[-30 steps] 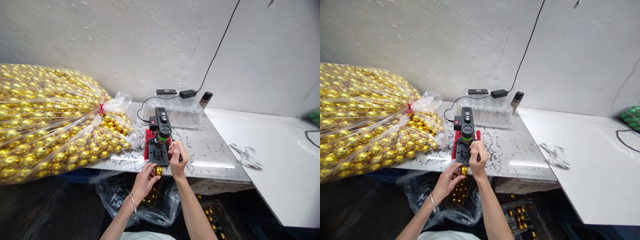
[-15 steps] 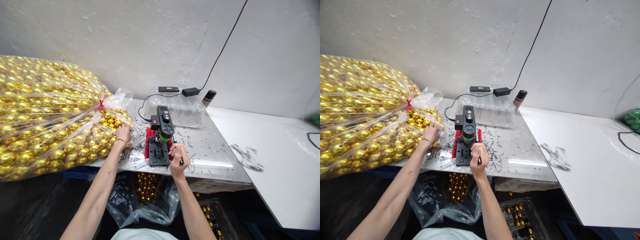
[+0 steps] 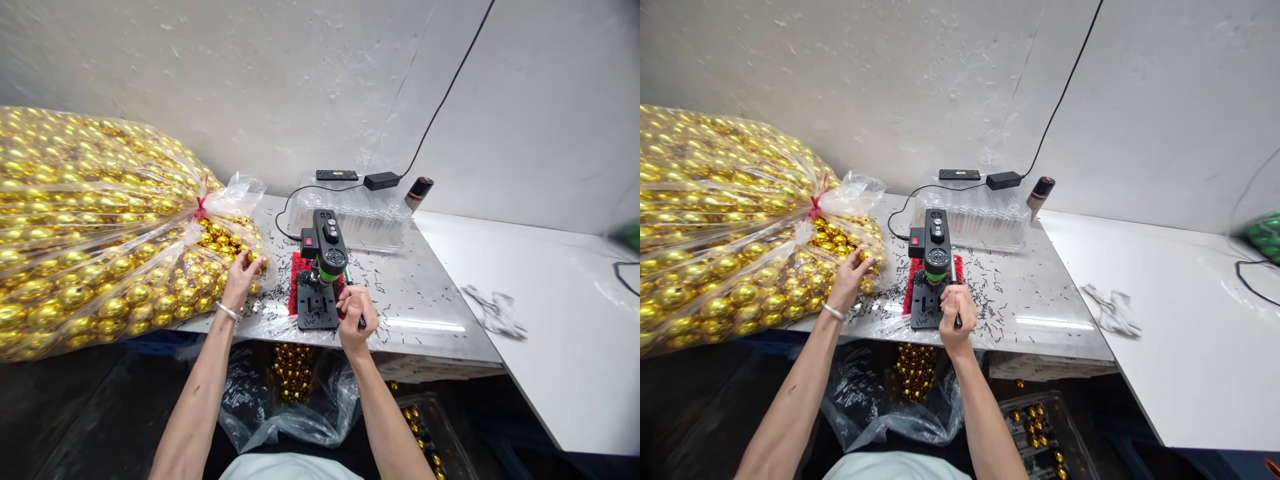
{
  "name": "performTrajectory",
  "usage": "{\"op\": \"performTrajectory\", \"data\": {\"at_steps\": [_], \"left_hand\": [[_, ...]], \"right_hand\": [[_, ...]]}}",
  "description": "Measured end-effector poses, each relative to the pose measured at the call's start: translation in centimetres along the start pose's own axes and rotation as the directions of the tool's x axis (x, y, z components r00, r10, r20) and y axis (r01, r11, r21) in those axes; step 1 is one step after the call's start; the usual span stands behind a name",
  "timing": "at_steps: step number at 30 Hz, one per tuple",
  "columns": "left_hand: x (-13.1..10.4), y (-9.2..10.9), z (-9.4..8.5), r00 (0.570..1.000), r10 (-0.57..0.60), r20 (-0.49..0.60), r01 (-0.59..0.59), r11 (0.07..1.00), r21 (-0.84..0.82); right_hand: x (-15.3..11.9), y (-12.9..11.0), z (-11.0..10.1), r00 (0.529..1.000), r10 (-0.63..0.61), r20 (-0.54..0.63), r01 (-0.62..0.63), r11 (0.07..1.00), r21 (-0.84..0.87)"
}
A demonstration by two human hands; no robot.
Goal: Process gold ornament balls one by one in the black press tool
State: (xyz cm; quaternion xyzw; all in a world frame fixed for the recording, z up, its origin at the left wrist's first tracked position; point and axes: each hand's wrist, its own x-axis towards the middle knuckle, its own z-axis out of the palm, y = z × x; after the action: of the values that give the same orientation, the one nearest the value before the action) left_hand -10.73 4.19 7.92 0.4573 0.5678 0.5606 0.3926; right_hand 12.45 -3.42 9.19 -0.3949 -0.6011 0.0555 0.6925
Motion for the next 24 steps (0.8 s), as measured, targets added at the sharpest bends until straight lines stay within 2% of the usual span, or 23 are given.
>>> {"op": "performTrajectory", "data": {"at_steps": [2,3,5,8,12,16,20,24], "left_hand": [[-2.2,0.4,0.2,0.991,-0.12,0.062,0.135,0.912,-0.388],[-3.3,0.7,0.4,0.977,-0.178,0.12,0.214,0.839,-0.501],[-5.5,1.1,1.1,0.937,-0.26,0.231,0.348,0.707,-0.615],[-7.9,1.3,2.8,0.871,-0.361,0.332,0.49,0.599,-0.634],[-9.3,0.6,5.2,0.798,-0.461,0.389,0.6,0.538,-0.593],[-9.5,0.0,6.2,0.792,-0.452,0.41,0.61,0.563,-0.558],[-9.5,0.2,6.0,0.771,-0.456,0.444,0.636,0.521,-0.569],[-9.4,0.6,5.5,0.794,-0.431,0.428,0.607,0.519,-0.602]], "right_hand": [[0.0,0.0,0.0,1.0,-0.011,-0.012,0.011,1.0,0.01],[0.0,0.0,0.0,1.0,-0.013,-0.014,0.014,1.0,0.016],[0.0,0.0,0.1,1.0,-0.013,-0.01,0.014,1.0,0.027],[0.1,-0.1,0.0,1.0,-0.019,-0.004,0.019,0.999,0.033],[0.2,-0.2,-0.1,0.999,-0.029,0.022,0.028,0.999,0.016],[0.3,-0.4,-0.2,0.998,-0.047,0.038,0.047,0.999,0.005],[0.2,-0.3,-0.2,0.998,-0.048,0.031,0.048,0.999,0.017],[0.2,-0.3,-0.2,0.998,-0.059,0.029,0.059,0.998,0.003]]}}
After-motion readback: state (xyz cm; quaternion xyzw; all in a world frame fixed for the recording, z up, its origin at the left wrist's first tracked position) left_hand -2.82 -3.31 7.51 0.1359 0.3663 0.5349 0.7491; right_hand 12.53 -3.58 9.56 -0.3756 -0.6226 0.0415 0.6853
